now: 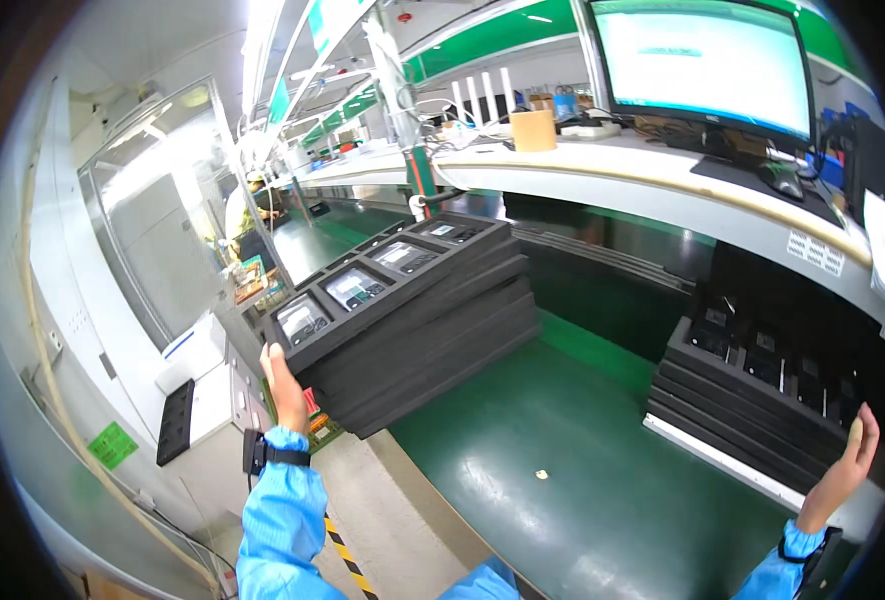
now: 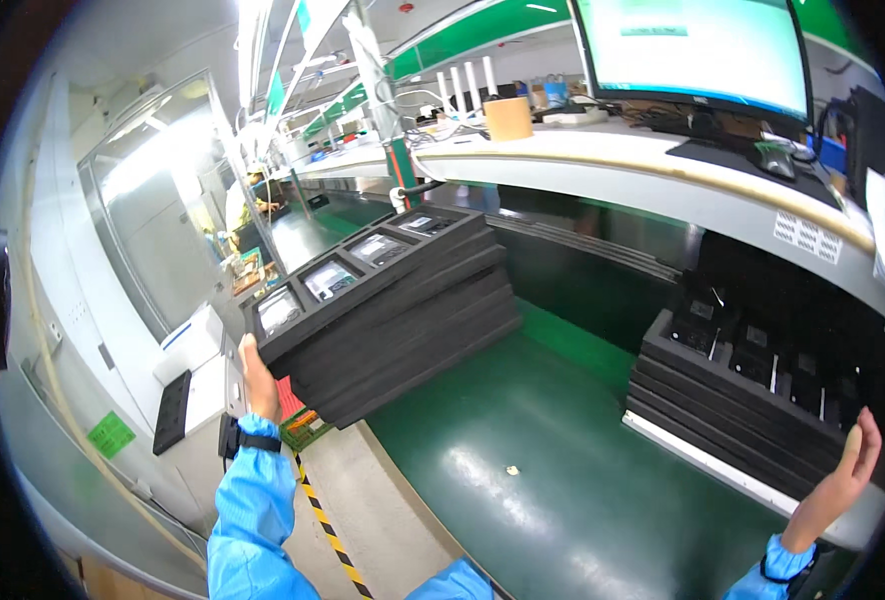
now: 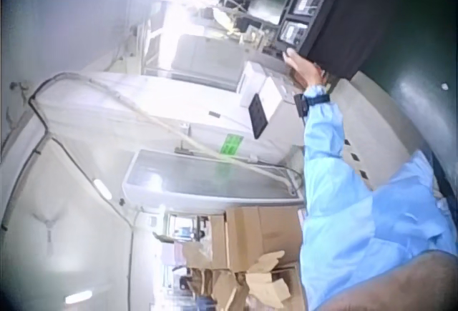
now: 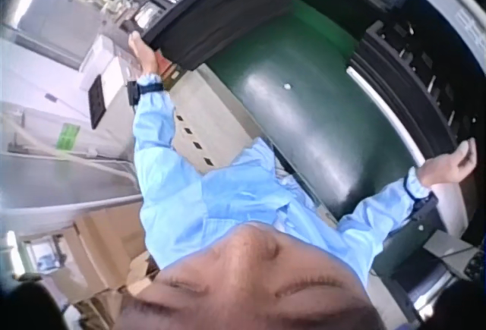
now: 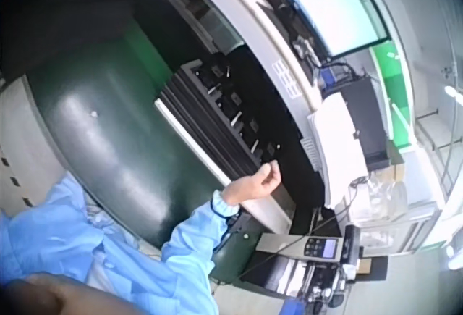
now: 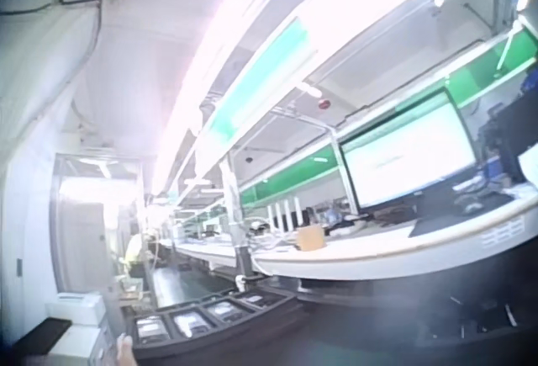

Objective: Scanning barcodes on electronic devices and organizing them into trays within a manufacturing environment.

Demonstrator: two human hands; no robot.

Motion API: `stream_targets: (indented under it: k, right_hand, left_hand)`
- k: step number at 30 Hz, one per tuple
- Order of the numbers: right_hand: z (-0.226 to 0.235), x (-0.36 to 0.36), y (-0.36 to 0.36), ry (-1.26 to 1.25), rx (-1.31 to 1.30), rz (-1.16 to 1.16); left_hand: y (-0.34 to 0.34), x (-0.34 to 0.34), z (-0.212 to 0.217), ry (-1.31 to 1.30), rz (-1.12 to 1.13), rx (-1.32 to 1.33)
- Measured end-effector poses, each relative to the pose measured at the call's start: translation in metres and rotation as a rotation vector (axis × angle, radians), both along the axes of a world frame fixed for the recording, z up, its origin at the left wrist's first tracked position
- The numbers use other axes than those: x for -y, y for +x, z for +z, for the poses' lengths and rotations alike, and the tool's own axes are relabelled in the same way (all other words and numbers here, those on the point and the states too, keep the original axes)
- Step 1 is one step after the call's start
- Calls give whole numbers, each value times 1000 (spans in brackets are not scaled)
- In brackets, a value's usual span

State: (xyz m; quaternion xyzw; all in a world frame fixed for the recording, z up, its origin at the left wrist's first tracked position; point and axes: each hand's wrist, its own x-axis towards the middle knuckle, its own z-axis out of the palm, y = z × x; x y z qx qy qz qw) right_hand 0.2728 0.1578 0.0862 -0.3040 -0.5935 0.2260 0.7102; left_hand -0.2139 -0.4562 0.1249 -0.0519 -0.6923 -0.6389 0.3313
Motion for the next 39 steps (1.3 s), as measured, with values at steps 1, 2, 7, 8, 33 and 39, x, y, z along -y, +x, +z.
stream_targets:
  k: [1,2,7,8,33,39]
  right_hand:
    - [2,5,0,-2,-4,18]
    - [5,6,1,-10,-30,51]
    - [29,21,23,-8,-65,13]
    - [38,33,9,4,-68,7]
    - [42,35,16,-191,-329,410]
    - [21,28,-5,-308,-268,551]
  left_hand:
    - [-11,6,1,37,-25,3]
    - [-28,14,-3,127,-78,-8]
    - [-94,44,-12,-663,213,-143]
    - [-104,65,-6,-993,310,11]
    - [71,-94,26,738,-755,344]
    - [102,-110,9,737,-744,279]
